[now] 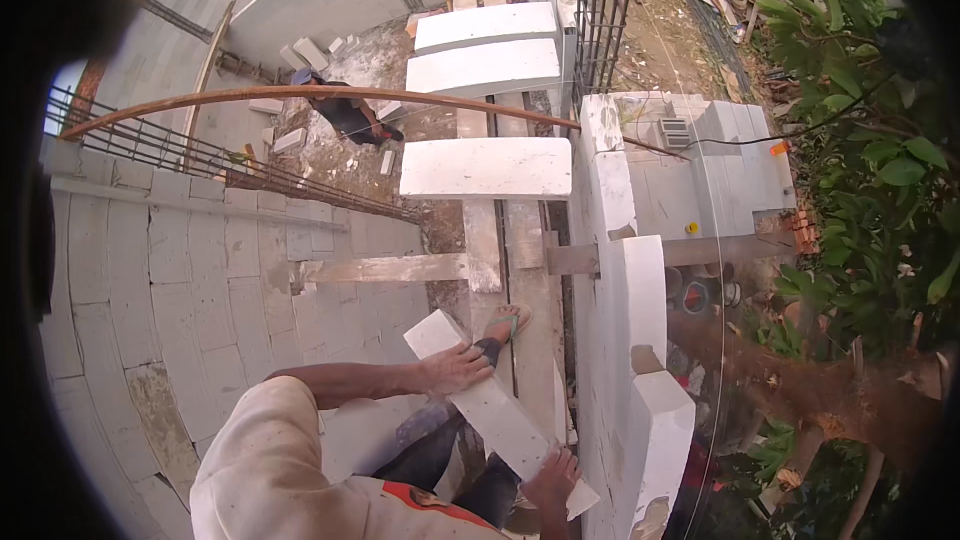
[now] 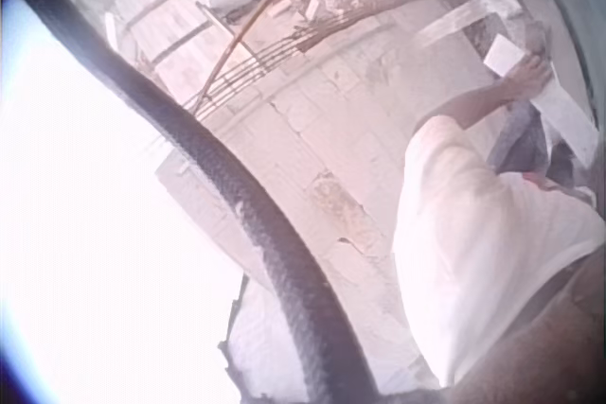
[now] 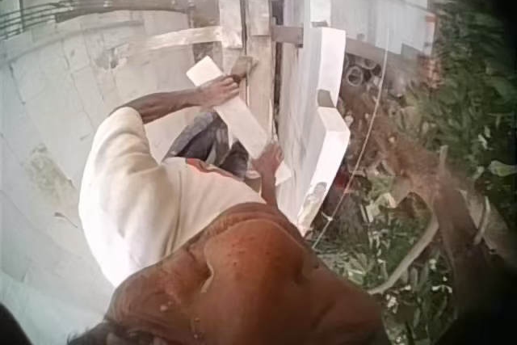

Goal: The person applies mortar to the top of a wall using a trowel and positions lightweight concrete blocks on top of the mortar. The person then uses a hammer to tap the blocks into place and applies more mortar to fill the gaps between the blocks.

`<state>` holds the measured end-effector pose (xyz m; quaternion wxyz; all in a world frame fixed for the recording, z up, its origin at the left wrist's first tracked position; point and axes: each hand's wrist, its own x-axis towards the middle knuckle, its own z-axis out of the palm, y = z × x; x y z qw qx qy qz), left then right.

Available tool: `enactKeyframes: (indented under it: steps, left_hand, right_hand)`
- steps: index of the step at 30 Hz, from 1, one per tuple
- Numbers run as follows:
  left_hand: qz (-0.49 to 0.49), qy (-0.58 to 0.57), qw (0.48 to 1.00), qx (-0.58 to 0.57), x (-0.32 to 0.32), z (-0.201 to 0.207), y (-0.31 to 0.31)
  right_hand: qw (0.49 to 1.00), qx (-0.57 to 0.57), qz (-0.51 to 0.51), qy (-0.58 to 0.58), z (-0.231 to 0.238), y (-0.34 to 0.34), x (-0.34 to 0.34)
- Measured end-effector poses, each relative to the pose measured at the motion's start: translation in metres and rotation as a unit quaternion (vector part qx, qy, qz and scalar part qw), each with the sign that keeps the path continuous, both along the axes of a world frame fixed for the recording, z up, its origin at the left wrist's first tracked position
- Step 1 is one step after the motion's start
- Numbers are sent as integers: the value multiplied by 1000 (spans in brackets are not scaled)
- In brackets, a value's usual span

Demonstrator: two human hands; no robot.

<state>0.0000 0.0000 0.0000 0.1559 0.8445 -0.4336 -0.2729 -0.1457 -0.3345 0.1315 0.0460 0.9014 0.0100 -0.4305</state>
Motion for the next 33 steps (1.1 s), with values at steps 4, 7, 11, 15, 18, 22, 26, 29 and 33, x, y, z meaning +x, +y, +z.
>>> enactKeyframes:
  steps: [4,7,11,15,18,22,26,29,33]
  left_hand:
    - [-65,-67,992,84,-44,88,52]
    - [-78,-77,992,60,-117,168,-10]
    - [-139,-75,987,21,-161,209,-95]
    - [-214,-98,972,-1,-187,271,-183]
    - [-293,-46,955,24,-203,346,-243]
    - [-341,-1,940,26,-218,466,-283]
    - [-365,-7,931,17,-205,589,-348]
    - [-314,-97,942,-67,-199,674,-339]
    - [-248,-236,935,-96,-194,673,-369]
  right_hand:
    - [977,165,-92,-97,-57,45,-98]
    - [963,157,-138,-173,36,7,-190]
    - [948,153,-158,-228,92,-67,-265]
    - [932,131,-221,-255,165,-124,-333]
    - [937,135,-250,-203,243,-155,-381]
    - [945,161,-247,-142,381,-186,-406]
    - [937,164,-215,-222,499,-238,-409]
    - [914,116,-129,-368,570,-262,-399]
    - [894,66,-208,-391,584,-271,-395]
